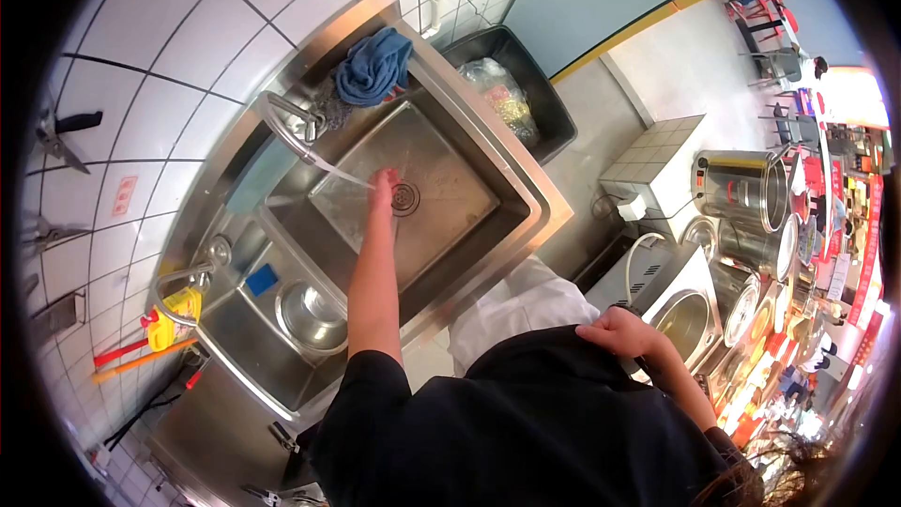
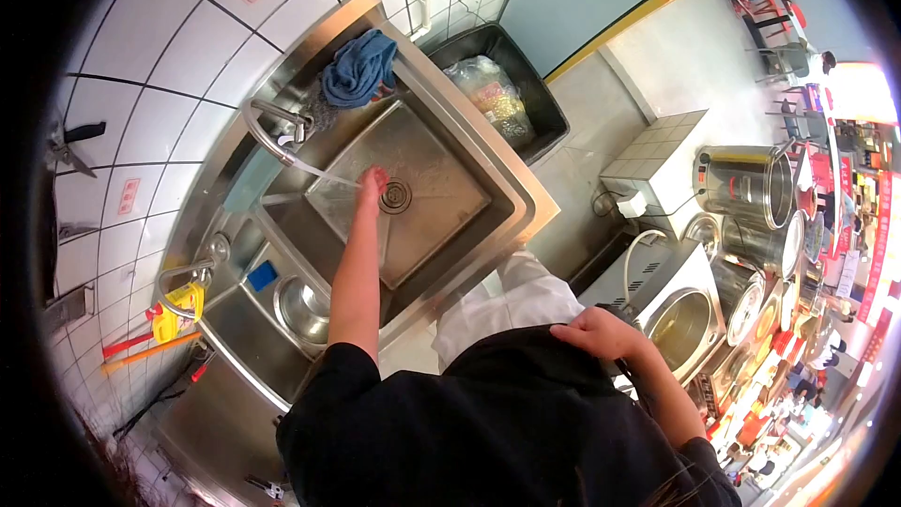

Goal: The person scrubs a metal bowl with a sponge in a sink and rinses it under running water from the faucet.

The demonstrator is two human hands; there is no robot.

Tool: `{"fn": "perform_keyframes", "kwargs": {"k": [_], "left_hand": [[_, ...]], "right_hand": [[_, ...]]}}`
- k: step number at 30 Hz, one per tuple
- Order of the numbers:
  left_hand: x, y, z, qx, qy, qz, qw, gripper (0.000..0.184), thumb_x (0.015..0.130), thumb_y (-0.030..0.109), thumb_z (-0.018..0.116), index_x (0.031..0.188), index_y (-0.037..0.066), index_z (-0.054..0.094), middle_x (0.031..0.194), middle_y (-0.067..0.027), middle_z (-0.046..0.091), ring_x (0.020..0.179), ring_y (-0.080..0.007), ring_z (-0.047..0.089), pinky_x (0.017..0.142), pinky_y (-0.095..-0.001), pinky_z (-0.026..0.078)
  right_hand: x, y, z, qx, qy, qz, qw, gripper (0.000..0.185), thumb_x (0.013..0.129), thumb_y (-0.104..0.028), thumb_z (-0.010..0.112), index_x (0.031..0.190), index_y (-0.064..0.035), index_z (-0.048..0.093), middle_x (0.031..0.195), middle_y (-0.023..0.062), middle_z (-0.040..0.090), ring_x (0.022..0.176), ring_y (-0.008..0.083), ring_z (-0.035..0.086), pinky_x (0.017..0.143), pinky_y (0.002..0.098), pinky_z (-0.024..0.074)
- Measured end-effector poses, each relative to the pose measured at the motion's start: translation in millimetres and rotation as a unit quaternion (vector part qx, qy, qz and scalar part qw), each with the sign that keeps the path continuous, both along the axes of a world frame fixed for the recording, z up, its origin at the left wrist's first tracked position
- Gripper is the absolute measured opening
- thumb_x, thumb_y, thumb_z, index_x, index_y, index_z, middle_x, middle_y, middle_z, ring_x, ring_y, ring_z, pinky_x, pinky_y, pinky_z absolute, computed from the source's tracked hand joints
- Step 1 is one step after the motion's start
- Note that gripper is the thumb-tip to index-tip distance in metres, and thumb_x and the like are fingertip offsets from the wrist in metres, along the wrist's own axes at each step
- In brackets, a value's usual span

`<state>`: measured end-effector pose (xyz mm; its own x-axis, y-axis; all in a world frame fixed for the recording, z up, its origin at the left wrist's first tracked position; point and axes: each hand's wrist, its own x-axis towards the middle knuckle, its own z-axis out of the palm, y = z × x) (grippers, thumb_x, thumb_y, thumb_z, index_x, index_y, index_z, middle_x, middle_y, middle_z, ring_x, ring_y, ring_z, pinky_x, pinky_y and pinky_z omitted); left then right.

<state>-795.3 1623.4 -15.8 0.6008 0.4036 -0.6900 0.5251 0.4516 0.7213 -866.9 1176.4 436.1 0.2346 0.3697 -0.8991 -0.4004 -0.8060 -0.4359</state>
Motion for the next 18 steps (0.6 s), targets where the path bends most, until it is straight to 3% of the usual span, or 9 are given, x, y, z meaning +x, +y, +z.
{"fn": "perform_keyframes", "kwargs": {"k": [4,7,9,15,16,18], "left_hand": [[5,12,60,-0.061,-0.045,0.099,0.992,0.026,0.099,0.032,0.052,0.087,0.010,0.055,0.079,-0.0037,0.062,0.067,-0.0147,0.060,0.059,-0.0274,0.049],[3,8,100,-0.006,-0.058,0.122,0.991,0.028,0.098,0.032,0.054,0.079,0.013,0.052,0.069,-0.0003,0.054,0.057,-0.0107,0.052,0.051,-0.0244,0.043],[0,3,131,0.036,-0.060,0.108,0.992,0.028,0.097,0.031,0.057,0.076,0.014,0.050,0.064,0.0017,0.049,0.053,-0.0084,0.046,0.046,-0.0235,0.037],[3,4,183,0.091,-0.082,0.107,0.987,0.031,0.096,0.031,0.061,0.072,0.016,0.047,0.062,0.0039,0.046,0.050,-0.0061,0.040,0.045,-0.0251,0.030],[6,15,172,0.132,-0.055,0.103,0.984,0.031,0.098,0.031,0.056,0.076,0.009,0.055,0.063,-0.0013,0.051,0.054,-0.0125,0.046,0.050,-0.0313,0.037],[14,25,156,0.217,-0.054,0.161,0.961,0.033,0.099,0.031,0.053,0.082,0.003,0.060,0.064,-0.0066,0.054,0.060,-0.0189,0.052,0.056,-0.0366,0.042]], "right_hand": [[10,-11,-13,0.008,-0.084,0.075,0.994,0.059,0.098,-0.044,0.055,0.067,0.0071,0.056,0.054,0.0189,0.042,0.050,0.0188,0.040,0.055,0.0396,0.0397],[16,-29,-38,0.056,-0.122,0.072,0.988,0.057,0.098,-0.040,0.056,0.063,0.0050,0.056,0.050,0.0096,0.040,0.050,0.0142,0.039,0.053,0.0363,0.0380],[28,-35,-43,0.064,-0.114,0.073,0.989,0.058,0.096,-0.043,0.057,0.065,0.0054,0.057,0.051,0.0096,0.042,0.052,0.0146,0.040,0.054,0.0365,0.0389],[51,-42,-87,0.084,-0.137,0.109,0.981,0.063,0.094,-0.052,0.057,0.068,0.0059,0.060,0.055,0.0103,0.048,0.055,0.0156,0.044,0.057,0.0369,0.0410],[54,-42,-95,0.089,-0.146,0.118,0.978,0.064,0.093,-0.054,0.057,0.069,0.0057,0.061,0.055,0.0102,0.049,0.055,0.0157,0.045,0.057,0.0368,0.0415],[60,-41,-111,0.077,-0.139,0.137,0.978,0.066,0.091,-0.057,0.056,0.070,0.0051,0.063,0.057,0.0120,0.052,0.057,0.0174,0.049,0.060,0.0374,0.0434]]}}
